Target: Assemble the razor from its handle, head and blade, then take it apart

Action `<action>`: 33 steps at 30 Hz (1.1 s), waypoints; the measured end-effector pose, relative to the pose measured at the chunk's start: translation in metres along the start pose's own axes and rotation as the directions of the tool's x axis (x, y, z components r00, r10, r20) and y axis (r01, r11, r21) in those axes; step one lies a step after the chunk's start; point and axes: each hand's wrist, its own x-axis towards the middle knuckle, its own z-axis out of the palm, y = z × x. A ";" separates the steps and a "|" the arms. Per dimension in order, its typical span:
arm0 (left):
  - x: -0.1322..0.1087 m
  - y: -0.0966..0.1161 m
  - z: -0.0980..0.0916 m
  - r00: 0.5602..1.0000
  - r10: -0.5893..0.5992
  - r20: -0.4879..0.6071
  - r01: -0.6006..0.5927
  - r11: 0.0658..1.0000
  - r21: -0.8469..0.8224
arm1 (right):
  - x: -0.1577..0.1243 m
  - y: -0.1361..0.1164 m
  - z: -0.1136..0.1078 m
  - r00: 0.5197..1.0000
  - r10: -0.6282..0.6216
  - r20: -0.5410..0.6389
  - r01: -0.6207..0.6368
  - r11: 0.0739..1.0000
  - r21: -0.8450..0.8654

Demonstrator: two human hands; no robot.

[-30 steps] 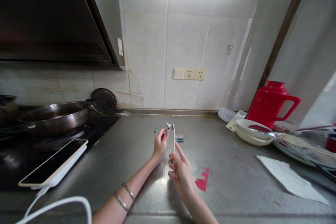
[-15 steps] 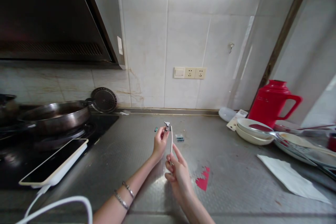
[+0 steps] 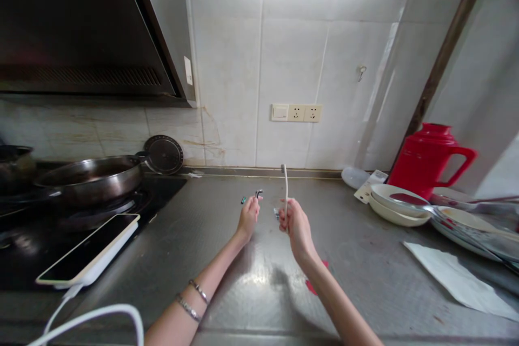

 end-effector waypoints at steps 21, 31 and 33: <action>-0.004 0.008 0.000 0.955 -0.194 0.225 0.260 0.913 -0.314 | 0.092 0.028 -0.059 0.954 -0.251 0.165 0.249 0.355 -0.901; -0.014 0.012 0.009 0.869 -0.275 0.411 0.459 0.758 -0.464 | 0.090 0.044 -0.053 0.942 -0.306 0.139 0.274 0.460 -0.844; -0.016 0.012 0.009 0.837 -0.277 0.472 0.512 0.702 -0.496 | 0.088 0.045 -0.052 0.936 -0.321 0.144 0.289 0.468 -0.835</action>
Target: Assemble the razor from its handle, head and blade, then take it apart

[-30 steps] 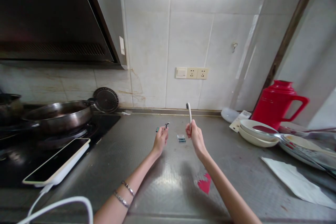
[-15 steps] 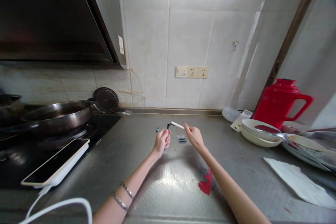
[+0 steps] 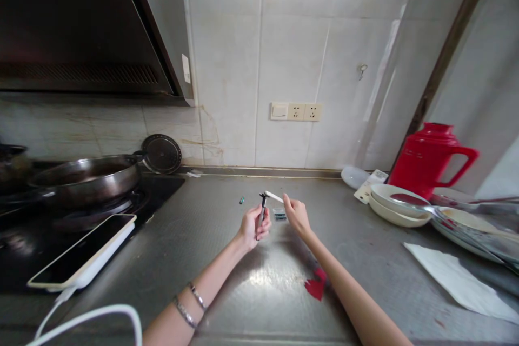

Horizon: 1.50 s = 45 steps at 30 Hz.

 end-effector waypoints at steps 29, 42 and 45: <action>0.011 0.019 -0.023 0.951 0.283 0.120 -0.297 0.746 0.596 | 0.020 0.010 -0.052 0.984 -0.131 -0.121 0.112 0.982 -0.150; 0.016 0.007 -0.027 0.960 0.280 0.002 -0.169 0.575 0.800 | 0.006 -0.032 -0.057 0.931 -0.364 -0.014 0.355 0.915 -0.194; 0.015 0.008 -0.027 0.950 0.311 -0.010 -0.181 0.579 0.795 | 0.008 -0.028 -0.061 0.937 -0.350 -0.002 0.341 0.914 -0.221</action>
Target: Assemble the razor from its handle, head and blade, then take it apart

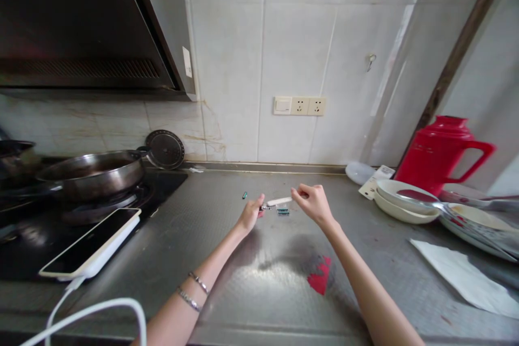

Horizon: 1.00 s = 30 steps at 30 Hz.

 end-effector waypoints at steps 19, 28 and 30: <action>-0.001 0.001 0.007 0.996 0.000 -0.088 -0.003 0.999 -0.033 | -0.004 -0.003 0.012 1.000 0.011 0.008 -0.011 0.996 0.089; -0.001 0.005 0.005 0.981 -0.187 -0.040 0.156 0.904 -0.398 | -0.002 0.011 0.012 0.959 0.282 0.015 -0.276 0.921 0.275; -0.002 0.006 0.006 0.958 -0.286 0.000 0.253 0.850 -0.462 | -0.002 -0.003 0.014 0.919 0.365 0.152 -0.392 0.796 0.461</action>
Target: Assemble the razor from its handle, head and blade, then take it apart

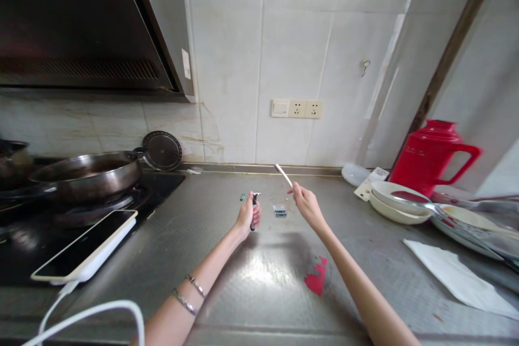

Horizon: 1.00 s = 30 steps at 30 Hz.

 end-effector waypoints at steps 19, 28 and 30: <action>-0.006 -0.004 0.010 0.997 -0.072 0.028 0.074 0.994 -0.077 | -0.110 -0.069 0.041 0.726 0.283 0.627 -0.687 0.342 0.641; -0.008 -0.002 0.014 0.998 -0.062 -0.002 0.062 0.997 -0.037 | -0.117 -0.069 0.047 0.705 0.324 0.631 -0.708 0.292 0.642; -0.010 0.000 0.016 0.998 -0.063 -0.007 0.063 0.998 -0.029 | -0.114 -0.072 0.048 0.724 0.310 0.616 -0.689 0.285 0.666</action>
